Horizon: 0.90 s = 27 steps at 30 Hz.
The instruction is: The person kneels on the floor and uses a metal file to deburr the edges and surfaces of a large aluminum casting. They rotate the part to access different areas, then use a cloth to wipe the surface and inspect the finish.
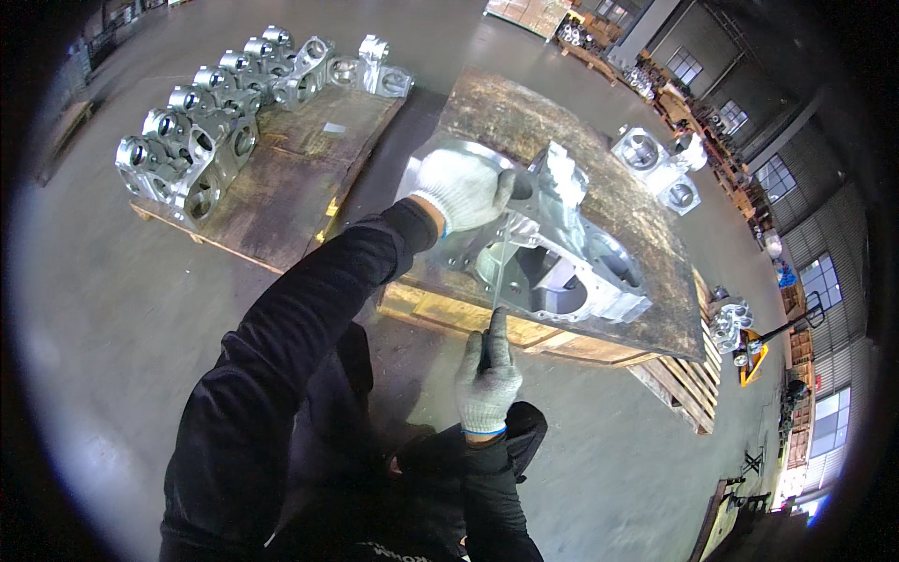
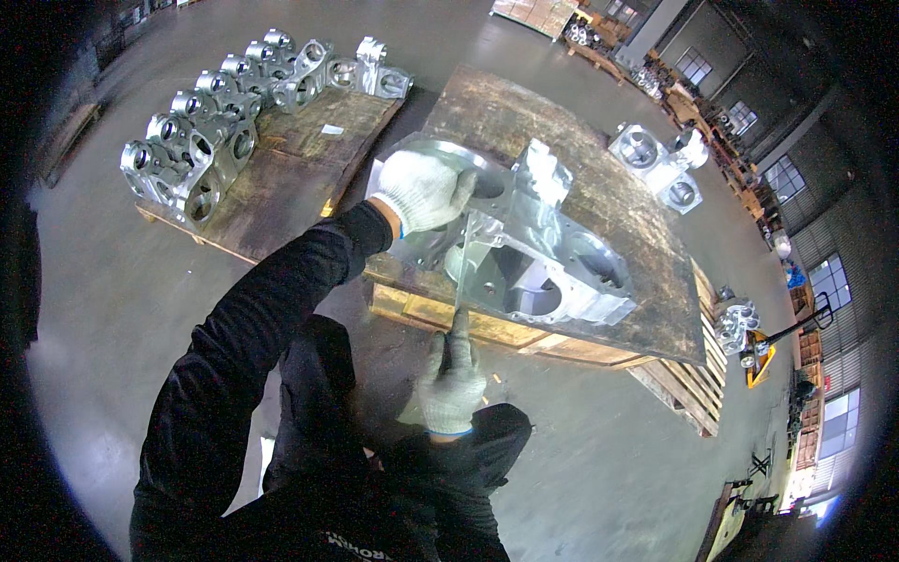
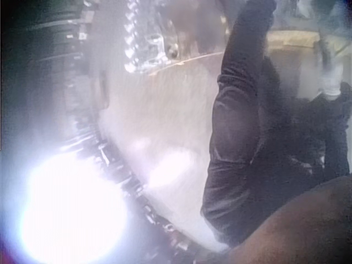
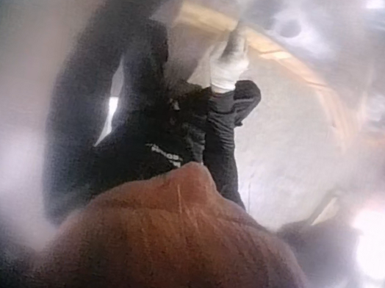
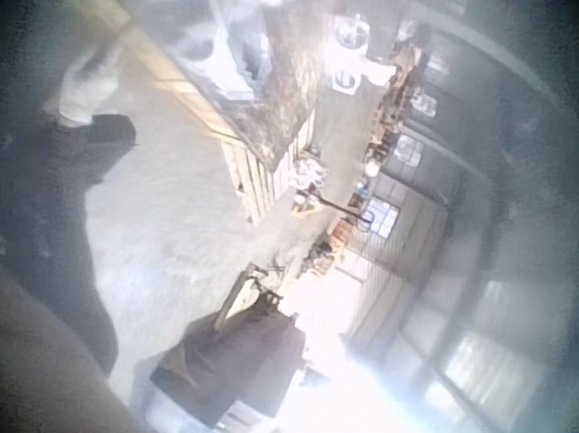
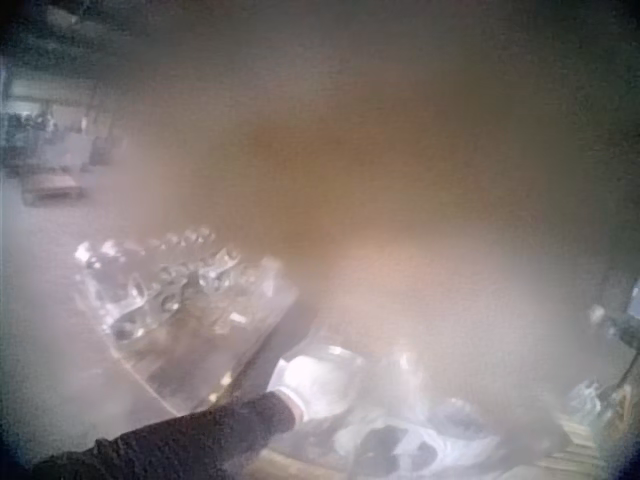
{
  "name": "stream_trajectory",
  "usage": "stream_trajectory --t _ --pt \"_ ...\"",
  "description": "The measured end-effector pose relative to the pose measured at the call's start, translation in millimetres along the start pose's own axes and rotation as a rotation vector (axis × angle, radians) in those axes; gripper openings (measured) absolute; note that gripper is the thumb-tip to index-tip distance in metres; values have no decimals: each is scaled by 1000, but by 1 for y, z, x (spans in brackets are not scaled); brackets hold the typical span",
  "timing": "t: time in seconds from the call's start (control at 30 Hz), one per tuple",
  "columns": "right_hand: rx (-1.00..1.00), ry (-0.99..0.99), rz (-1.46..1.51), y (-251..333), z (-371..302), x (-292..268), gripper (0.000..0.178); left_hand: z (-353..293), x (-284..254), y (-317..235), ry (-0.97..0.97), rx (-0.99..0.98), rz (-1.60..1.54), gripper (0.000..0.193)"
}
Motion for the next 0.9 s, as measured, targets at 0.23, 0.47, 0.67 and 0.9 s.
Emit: stream_trajectory --t 0.23,0.47,0.67,0.9 --pt "115 416 -331 -13 -54 10 37 -3 -11 -7 45 -10 16 57" --pt "118 64 -206 -37 -91 -120 58 -1 -14 -8 319 -81 96 70" --pt "626 -474 217 -222 -220 -185 63 -8 -16 -10 356 167 -38 57" --pt "1390 -241 -34 -352 -520 -60 37 -3 19 38 328 354 271 45"
Point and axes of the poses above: each hand's wrist, its own z-axis towards the middle knuckle, its own x-axis out of the palm, y = z × x, the point moved 6 cm from there along z, towards the middle knuckle, and after that the axes turned 13 degrees about y, right-handed, at the moved point
